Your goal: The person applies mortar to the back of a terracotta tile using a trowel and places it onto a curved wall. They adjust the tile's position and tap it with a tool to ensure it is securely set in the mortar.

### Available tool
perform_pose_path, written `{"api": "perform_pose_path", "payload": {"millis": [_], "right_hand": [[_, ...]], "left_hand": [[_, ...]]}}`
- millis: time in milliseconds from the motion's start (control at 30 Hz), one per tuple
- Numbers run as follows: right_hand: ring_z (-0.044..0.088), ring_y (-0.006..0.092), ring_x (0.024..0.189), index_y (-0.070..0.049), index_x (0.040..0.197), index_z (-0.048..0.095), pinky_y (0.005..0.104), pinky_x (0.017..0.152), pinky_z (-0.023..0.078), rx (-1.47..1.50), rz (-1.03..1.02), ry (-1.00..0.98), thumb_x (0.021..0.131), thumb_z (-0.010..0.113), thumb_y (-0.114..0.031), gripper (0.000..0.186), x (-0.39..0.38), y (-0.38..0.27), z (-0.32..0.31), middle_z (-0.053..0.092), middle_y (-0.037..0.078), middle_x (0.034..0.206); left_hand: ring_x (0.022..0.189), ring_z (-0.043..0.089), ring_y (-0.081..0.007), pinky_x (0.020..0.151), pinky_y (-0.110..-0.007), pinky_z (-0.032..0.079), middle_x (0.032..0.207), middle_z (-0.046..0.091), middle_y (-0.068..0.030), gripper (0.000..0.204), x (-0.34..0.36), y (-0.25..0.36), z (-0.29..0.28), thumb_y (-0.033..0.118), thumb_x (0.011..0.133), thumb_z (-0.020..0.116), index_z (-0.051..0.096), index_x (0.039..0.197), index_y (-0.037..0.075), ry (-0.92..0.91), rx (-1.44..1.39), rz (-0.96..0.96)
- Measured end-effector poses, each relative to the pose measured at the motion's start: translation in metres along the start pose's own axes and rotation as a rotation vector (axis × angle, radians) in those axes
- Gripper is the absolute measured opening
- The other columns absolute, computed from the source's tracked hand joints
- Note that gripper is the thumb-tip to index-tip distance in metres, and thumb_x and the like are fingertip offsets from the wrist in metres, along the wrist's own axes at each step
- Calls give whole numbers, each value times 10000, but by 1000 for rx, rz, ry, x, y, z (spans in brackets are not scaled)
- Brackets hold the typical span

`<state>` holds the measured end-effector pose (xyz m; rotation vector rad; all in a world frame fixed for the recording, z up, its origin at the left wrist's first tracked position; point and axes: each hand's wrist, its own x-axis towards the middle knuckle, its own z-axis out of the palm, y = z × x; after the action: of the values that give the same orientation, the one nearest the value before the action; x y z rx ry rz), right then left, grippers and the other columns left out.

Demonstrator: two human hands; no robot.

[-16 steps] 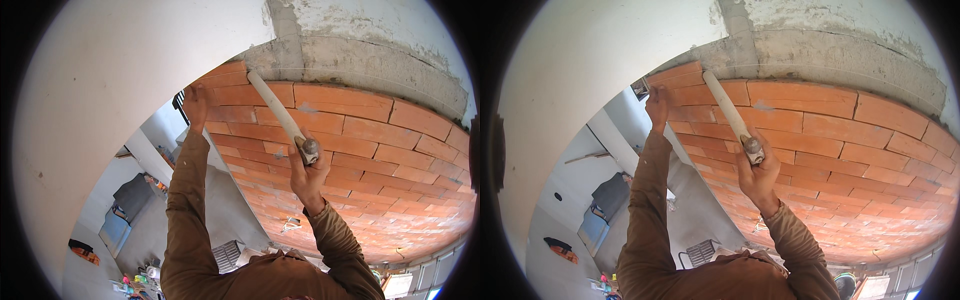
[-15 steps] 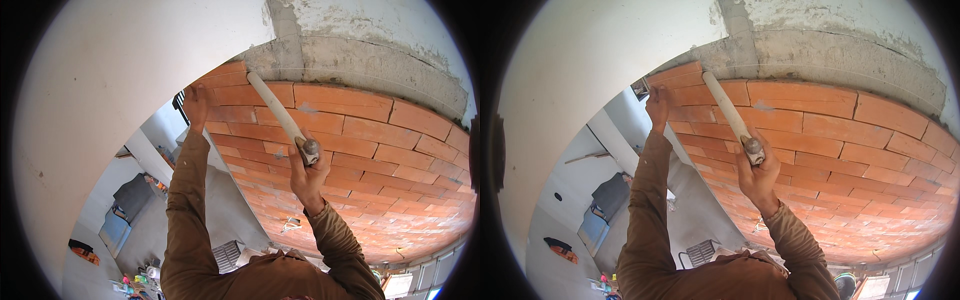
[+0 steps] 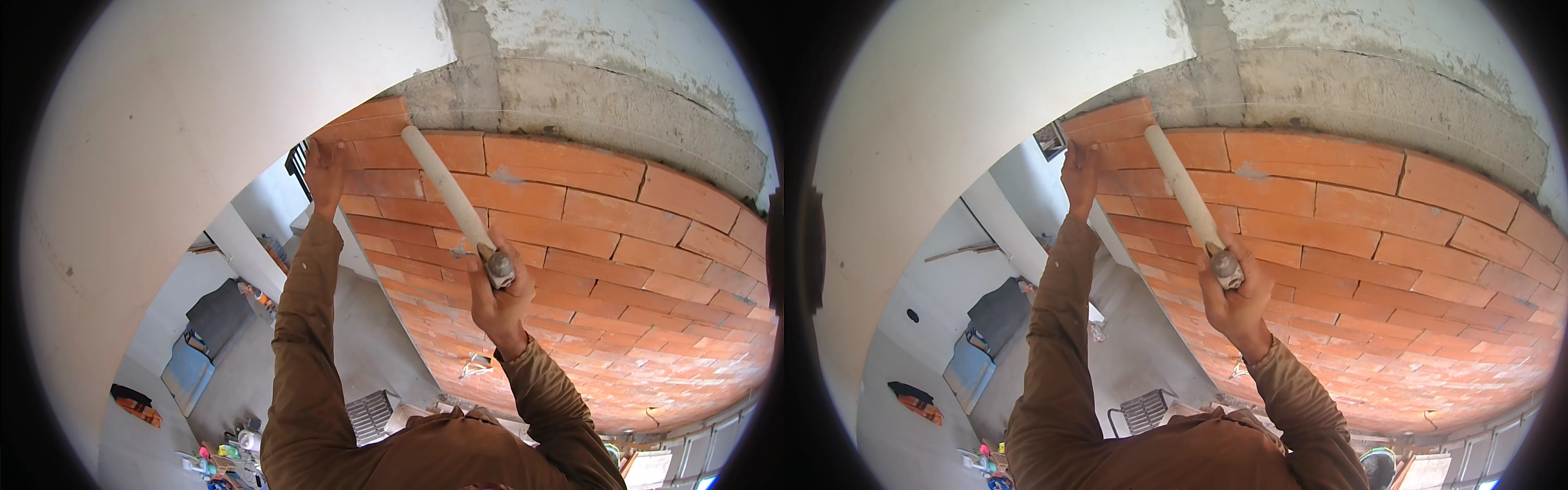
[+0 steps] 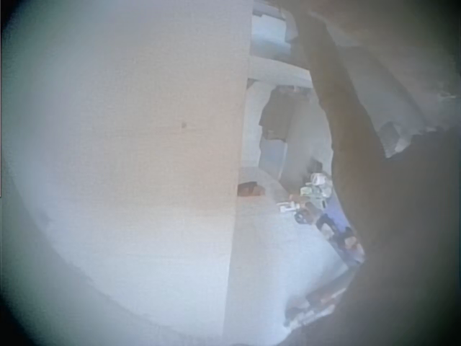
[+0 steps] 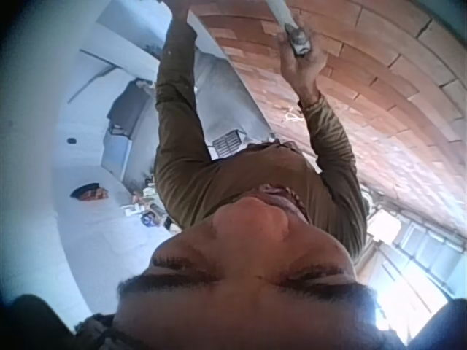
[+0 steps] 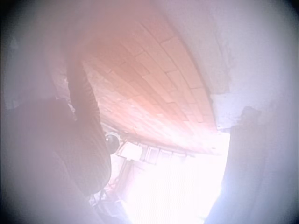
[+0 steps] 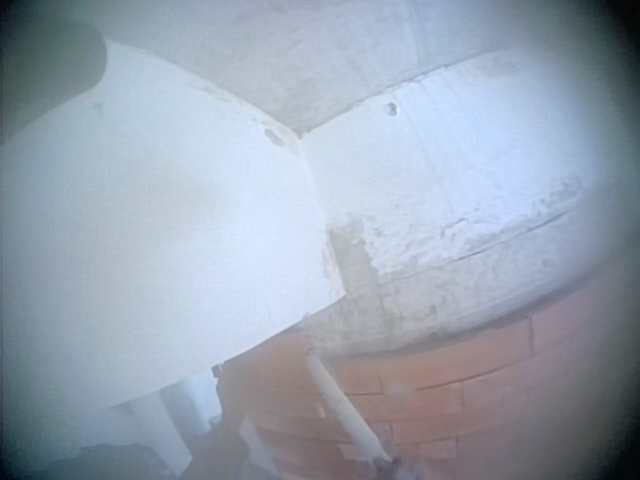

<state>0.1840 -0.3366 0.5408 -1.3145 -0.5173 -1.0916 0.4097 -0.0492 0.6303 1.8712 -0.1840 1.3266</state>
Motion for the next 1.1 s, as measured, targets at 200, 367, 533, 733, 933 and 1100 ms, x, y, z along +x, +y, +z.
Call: {"api": "perform_pose_path", "payload": {"millis": [200,367,533,733,933,1100], "right_hand": [[670,149,710,39,1313,561,268,639,525,-102,-209,-205,822,733,12,520,-14,7,-13,706,155,925],[673,193,650,25,1319,557,290,596,529,-132,-348,-248,795,751,1,559,-14,6,-13,701,160,882],[674,199,642,32,1287,580,298,573,530,-210,-379,-346,785,769,-16,538,-21,11,-31,693,169,845],[678,183,669,53,1311,562,272,607,522,-264,-306,-204,821,750,-17,530,-12,3,-38,701,169,864],[619,89,824,60,1343,540,230,709,499,-199,-137,-60,883,696,-8,491,6,-5,-17,704,121,960],[685,174,733,5,1342,569,273,658,536,-168,-78,-56,830,756,-39,546,3,5,-1,707,161,927]], "left_hand": [[1445,285,-448,1184,-420,267,1490,378,-336,844,2,-4,0,468,914,662,386,1420,-148,-88,82,18],[1442,220,-518,1200,-444,222,1503,347,-345,874,7,-1,-6,525,932,598,356,1438,-145,-153,231,30],[1458,187,-508,1211,-436,191,1524,324,-331,873,3,3,-2,524,942,583,333,1454,-138,-155,203,10],[1475,205,-449,1216,-404,191,1554,289,-305,865,-3,0,7,502,957,570,286,1480,-125,-97,30,-12],[1481,230,-400,1210,-376,202,1558,293,-295,833,2,-13,7,482,958,569,286,1500,-83,-108,83,0],[1454,277,-424,1201,-387,225,1532,323,-317,833,-2,3,7,499,950,560,305,1496,-75,-105,137,-34]]}}
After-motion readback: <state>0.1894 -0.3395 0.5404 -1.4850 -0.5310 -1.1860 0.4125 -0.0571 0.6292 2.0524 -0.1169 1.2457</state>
